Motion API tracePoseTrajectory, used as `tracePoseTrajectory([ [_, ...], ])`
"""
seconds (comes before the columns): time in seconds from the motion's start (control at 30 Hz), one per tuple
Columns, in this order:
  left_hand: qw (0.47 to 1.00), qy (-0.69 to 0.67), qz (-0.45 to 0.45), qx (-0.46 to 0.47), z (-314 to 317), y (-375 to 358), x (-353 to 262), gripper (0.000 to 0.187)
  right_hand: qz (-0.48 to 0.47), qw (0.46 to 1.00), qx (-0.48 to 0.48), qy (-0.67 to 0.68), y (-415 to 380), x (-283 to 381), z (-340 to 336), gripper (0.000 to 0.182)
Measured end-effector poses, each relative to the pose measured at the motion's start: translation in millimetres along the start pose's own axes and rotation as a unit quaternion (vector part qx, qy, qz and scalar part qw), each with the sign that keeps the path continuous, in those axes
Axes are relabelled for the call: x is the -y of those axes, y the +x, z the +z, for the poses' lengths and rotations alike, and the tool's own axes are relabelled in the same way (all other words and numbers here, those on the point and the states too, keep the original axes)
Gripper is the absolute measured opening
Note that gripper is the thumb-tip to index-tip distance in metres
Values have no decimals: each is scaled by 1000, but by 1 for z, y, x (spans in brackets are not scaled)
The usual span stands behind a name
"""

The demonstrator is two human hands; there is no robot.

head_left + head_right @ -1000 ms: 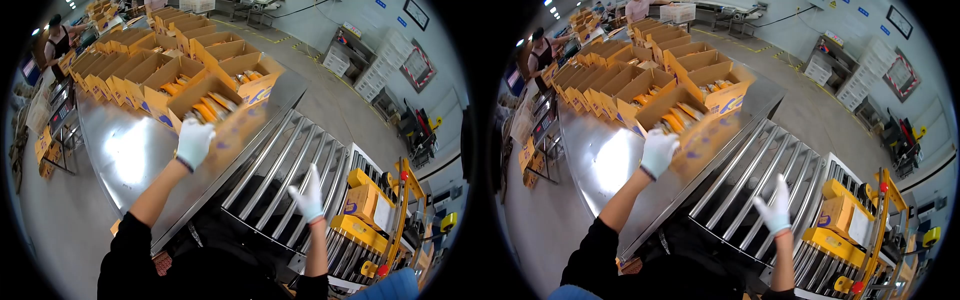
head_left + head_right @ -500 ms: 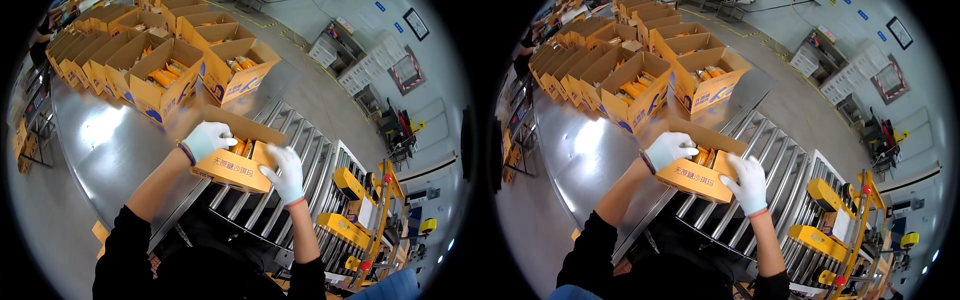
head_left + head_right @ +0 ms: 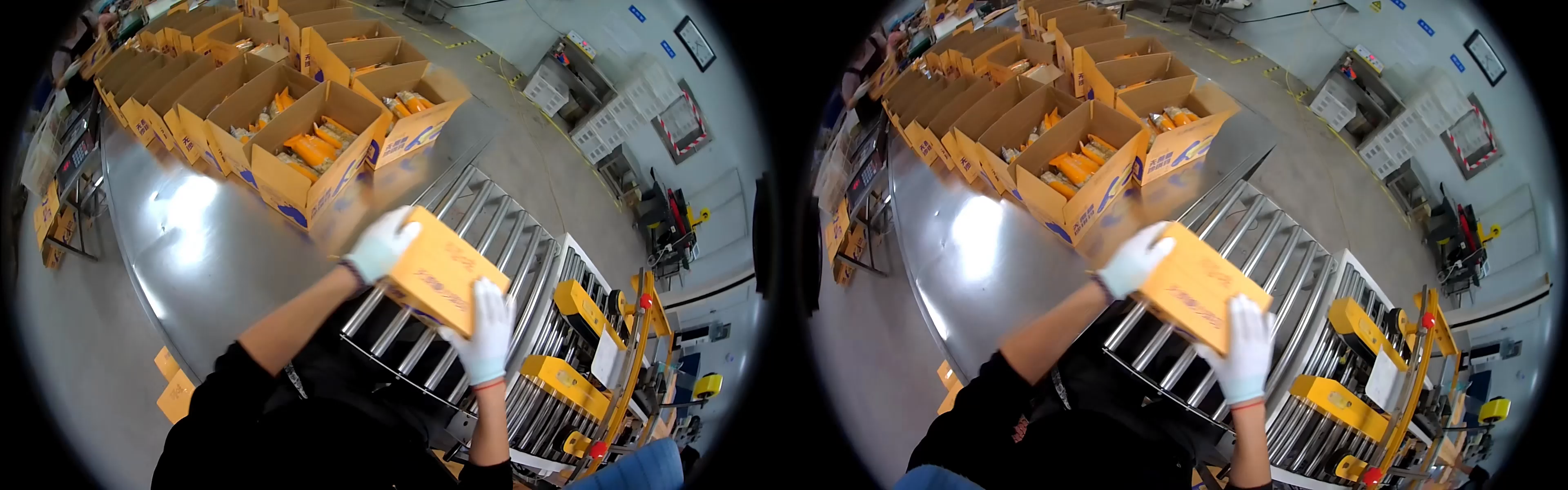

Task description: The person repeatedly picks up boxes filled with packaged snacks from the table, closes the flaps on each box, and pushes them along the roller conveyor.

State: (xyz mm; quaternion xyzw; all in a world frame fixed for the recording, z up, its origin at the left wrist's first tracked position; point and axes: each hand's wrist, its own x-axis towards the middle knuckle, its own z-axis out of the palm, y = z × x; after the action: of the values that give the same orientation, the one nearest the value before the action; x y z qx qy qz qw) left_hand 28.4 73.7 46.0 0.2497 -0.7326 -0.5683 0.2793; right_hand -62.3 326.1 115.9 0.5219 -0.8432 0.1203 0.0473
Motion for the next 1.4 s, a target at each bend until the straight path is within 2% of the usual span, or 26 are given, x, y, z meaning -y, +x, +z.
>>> tracePoseTrajectory([
  [0.07,998,28,32,-48,76,12,-6,43,82,994,-2,-76,-20,-41,-7,110],
  [0.13,999,-39,30,1,157,4,-33,45,160,975,-16,-155,-34,-85,-8,115],
  [0.23,996,-25,52,61,226,-10,-59,55,186,973,-59,-126,-30,-123,-6,118],
  [0.3,965,-37,-15,261,194,15,-61,60,184,970,-77,-139,-27,-139,4,117],
  [0.33,961,-21,32,273,189,24,-31,58,180,968,-92,-149,-24,-142,9,116],
  [0.37,950,23,60,307,146,28,-38,53,196,968,-86,-131,-22,-138,3,110],
  [0.4,968,68,109,215,109,21,-38,49,194,970,-71,-130,-21,-141,2,108],
  [0.43,983,81,62,154,66,15,-53,46,195,971,-55,-128,-22,-149,2,107],
  [0.47,966,172,186,44,25,15,-55,42,177,973,-66,-135,-22,-157,5,105],
  [0.5,946,243,208,-58,-15,14,-59,40,148,977,-90,-126,-23,-167,4,105],
  [0.53,901,367,209,-101,-55,16,-70,45,127,980,-93,-119,-25,-180,3,105],
  [0.57,821,477,253,-187,-87,17,-76,52,107,983,-97,-113,-26,-191,2,105],
  [0.6,786,540,211,-213,-114,22,-62,56,102,985,-91,-102,-28,-195,-4,103],
  [0.63,800,581,57,-137,-134,14,-64,40,102,985,-93,-100,-33,-197,-9,103],
  [0.7,789,614,-17,5,-144,14,-71,25,75,992,-88,-56,-46,-199,-19,99],
  [0.77,768,625,127,64,-127,12,-75,28,73,992,-82,-57,-55,-200,-25,94],
  [0.8,785,601,138,61,-110,18,-64,29,64,993,-81,-58,-60,-207,-25,91],
  [0.83,805,576,82,115,-95,16,-94,22,59,993,-83,-59,-61,-209,-26,88],
  [0.9,851,352,367,133,-99,29,-61,24,78,994,-56,-56,-69,-215,-30,83],
  [0.93,895,335,293,34,-92,19,-78,30,88,993,-51,-56,-71,-207,-40,83],
  [1.0,908,348,218,-89,-92,14,-98,41,99,993,-44,-56,-64,-191,-44,82],
  [1.03,887,386,218,-132,-104,20,-88,45,110,992,-37,-59,-58,-178,-48,81],
  [1.1,948,294,116,-29,-115,12,-63,48,144,986,-13,-87,-45,-162,-44,90],
  [1.17,970,215,84,78,-108,2,-58,52,102,992,-27,-74,-24,-138,-38,91],
  [1.23,973,201,85,78,-97,-5,-58,50,108,983,19,-146,-1,-102,-27,94],
  [1.4,970,208,63,108,-70,-14,-72,53,195,968,-51,-150,29,-66,13,83],
])
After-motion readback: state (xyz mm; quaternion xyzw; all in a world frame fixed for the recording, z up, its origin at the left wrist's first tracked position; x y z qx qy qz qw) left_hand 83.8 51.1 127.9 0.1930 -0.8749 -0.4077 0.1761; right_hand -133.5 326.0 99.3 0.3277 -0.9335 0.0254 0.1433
